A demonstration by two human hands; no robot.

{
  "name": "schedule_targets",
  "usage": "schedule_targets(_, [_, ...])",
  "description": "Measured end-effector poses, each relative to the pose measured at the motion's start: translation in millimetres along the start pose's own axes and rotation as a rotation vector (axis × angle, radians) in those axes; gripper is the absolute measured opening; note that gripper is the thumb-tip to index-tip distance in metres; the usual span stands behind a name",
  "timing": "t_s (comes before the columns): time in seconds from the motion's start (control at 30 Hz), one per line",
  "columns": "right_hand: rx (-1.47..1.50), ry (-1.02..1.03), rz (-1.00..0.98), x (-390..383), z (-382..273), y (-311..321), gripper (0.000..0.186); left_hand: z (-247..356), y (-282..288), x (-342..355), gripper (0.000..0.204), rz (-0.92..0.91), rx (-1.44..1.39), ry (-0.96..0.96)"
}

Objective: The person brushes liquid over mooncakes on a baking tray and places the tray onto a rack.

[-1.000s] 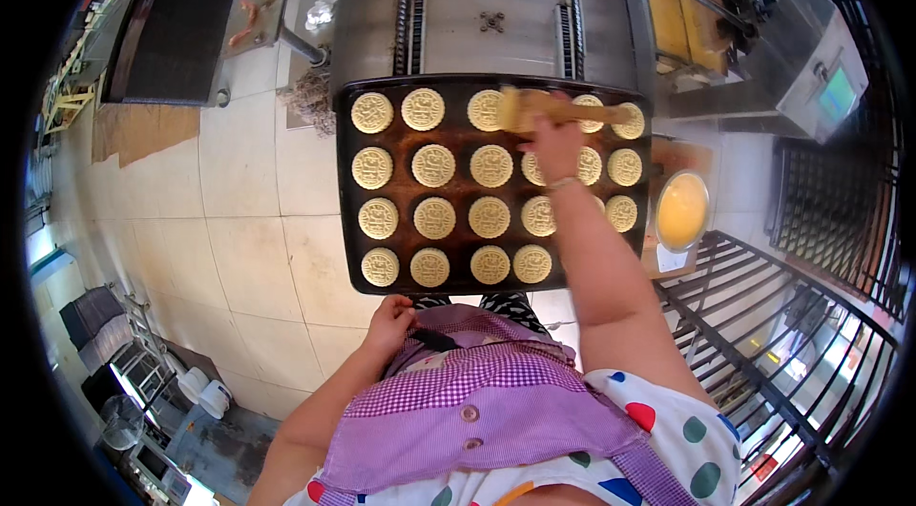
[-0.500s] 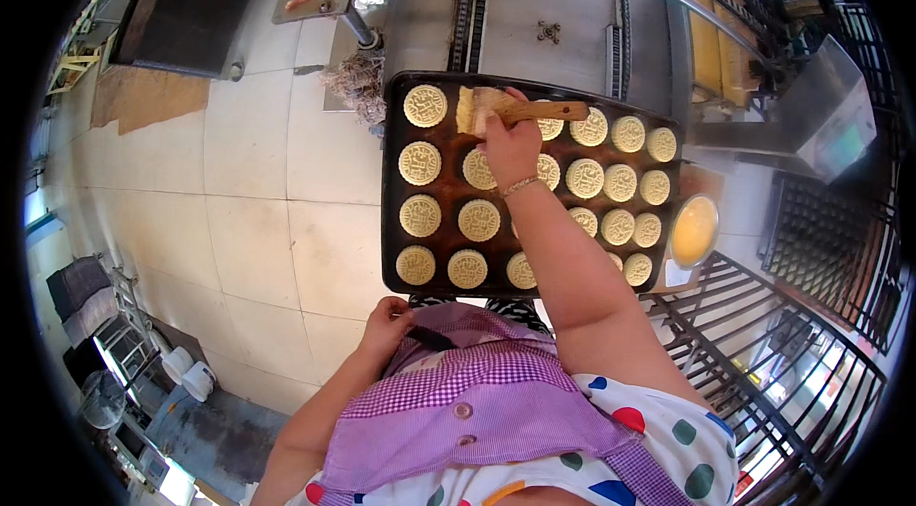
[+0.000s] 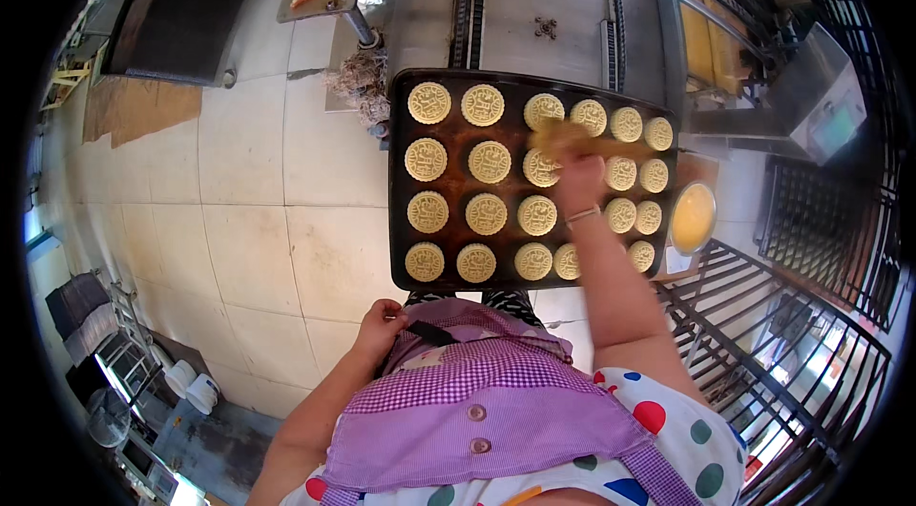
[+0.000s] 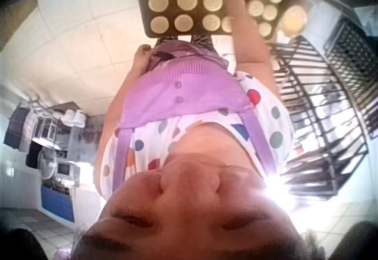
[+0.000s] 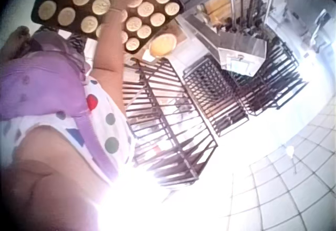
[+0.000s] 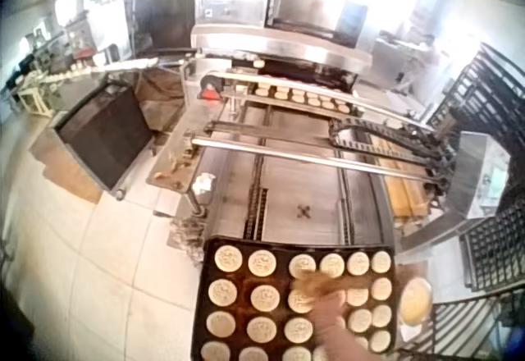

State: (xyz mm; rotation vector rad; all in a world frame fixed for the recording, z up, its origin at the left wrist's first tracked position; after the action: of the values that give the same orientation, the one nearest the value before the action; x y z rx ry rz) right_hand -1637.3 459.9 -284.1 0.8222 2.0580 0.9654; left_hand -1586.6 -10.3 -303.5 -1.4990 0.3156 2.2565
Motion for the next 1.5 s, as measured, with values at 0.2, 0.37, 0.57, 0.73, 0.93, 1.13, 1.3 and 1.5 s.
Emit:
schedule_targets(0.2, [0.322,0.249,0.097,-72.7,-66.7,-20.7,0.039,14.3,-28.2,-0.3,0.031,-0.060,-0.004,-0.065])
schedule_targets(0.37, [0.137,-0.092,0.376,-4.1,106.7,110.9,0.036,10.0,-38.0,-7.2,0.032,-0.076,0.154,-0.096])
schedule_targets(0.57, [0.018,0.065,0.176,-19.8,59.3,81.0,0.031,36.4,-81.3,-16.3,0.035,-0.159,0.202,-0.102])
schedule_targets(0.73, [0.307,0.212,0.078,-41.8,13.1,65.5,0.038,44.7,-117.2,-16.5,0.036,-0.213,0.197,-0.110])
schedule_targets(0.93, [0.075,-0.163,0.317,41.1,199.4,178.7,0.033,49.9,-140.2,-20.5,0.032,-0.201,0.232,-0.150])
schedule_targets(1.13, [0.420,-0.057,0.135,19.7,118.9,175.3,0.042,118.0,-158.2,12.9,0.027,-0.042,0.377,-0.578])
schedule_targets(1.3, [0.313,0.029,0.298,34.2,179.5,172.9,0.041,223.5,-177.9,37.8,0.038,0.229,0.344,-0.908])
schedule_targets(1.5, [0.577,-0.159,0.392,-8.5,229.2,237.3,0.043,273.9,-156.9,94.1,0.039,0.636,0.673,-0.877])
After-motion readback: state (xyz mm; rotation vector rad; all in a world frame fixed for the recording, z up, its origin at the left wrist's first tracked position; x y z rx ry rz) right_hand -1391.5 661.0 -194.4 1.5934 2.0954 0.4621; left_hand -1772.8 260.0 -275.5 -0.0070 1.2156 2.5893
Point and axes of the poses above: each hand's wrist, its own x-axis towards the middle knuckle, its own y-axis out of the back of the hand, z = x × y, the point moved 8 cm from there along x, towards the middle knuckle, and after that the axes turned 11 degrees about -x, right-handed, at the moved point
